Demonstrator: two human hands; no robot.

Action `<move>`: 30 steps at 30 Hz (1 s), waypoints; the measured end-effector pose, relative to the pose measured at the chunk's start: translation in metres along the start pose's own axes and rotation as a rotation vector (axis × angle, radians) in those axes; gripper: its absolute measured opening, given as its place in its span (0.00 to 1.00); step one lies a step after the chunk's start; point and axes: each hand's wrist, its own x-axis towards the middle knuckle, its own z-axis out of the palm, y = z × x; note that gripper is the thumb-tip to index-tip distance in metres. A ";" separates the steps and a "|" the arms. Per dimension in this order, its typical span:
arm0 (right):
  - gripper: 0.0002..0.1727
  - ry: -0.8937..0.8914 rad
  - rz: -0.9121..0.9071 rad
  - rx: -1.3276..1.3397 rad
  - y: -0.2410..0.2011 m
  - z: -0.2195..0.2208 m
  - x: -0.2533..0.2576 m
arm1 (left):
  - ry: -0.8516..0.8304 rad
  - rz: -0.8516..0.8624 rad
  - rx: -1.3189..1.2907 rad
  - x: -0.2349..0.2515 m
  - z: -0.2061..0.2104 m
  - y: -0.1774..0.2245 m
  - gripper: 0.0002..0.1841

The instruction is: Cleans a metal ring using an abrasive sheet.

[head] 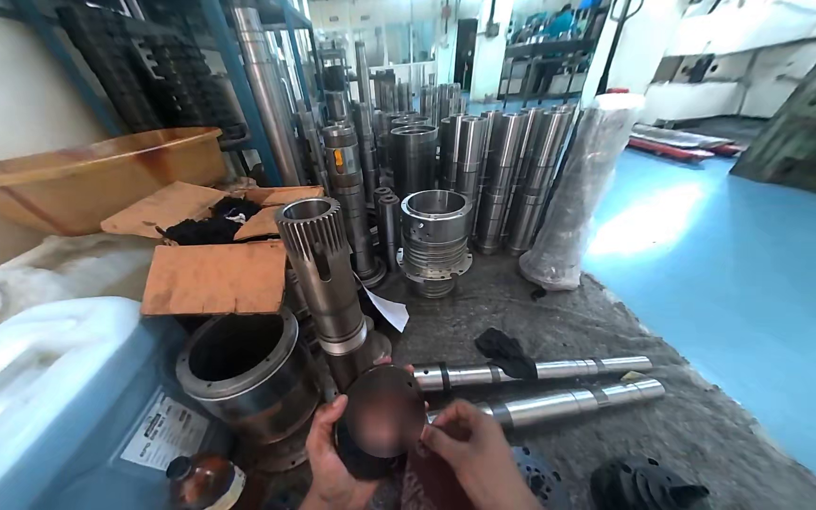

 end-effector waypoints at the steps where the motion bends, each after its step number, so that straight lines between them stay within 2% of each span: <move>1: 0.12 0.008 -0.007 0.008 -0.002 -0.002 0.004 | -0.004 0.004 0.019 0.000 0.001 0.000 0.42; 8: 0.14 -0.067 0.000 -0.068 0.003 0.005 0.002 | 0.011 -0.019 0.050 0.000 -0.004 0.005 0.42; 13: 0.13 0.018 -0.055 -0.046 0.000 -0.008 0.020 | 0.003 -0.043 0.049 0.000 -0.003 0.002 0.41; 17: 0.15 -0.091 -0.028 -0.132 0.007 0.003 0.004 | 0.032 -0.025 0.100 0.003 -0.009 0.003 0.42; 21: 0.13 -0.001 -0.110 -0.131 0.002 -0.012 0.022 | 0.015 -0.042 0.065 0.002 -0.002 0.003 0.42; 26: 0.14 -0.096 -0.074 -0.180 0.009 0.000 0.009 | 0.040 -0.039 0.077 0.001 -0.007 0.004 0.43; 30: 0.13 -0.024 -0.125 -0.150 0.002 -0.016 0.026 | 0.037 -0.052 0.048 0.001 -0.002 0.004 0.41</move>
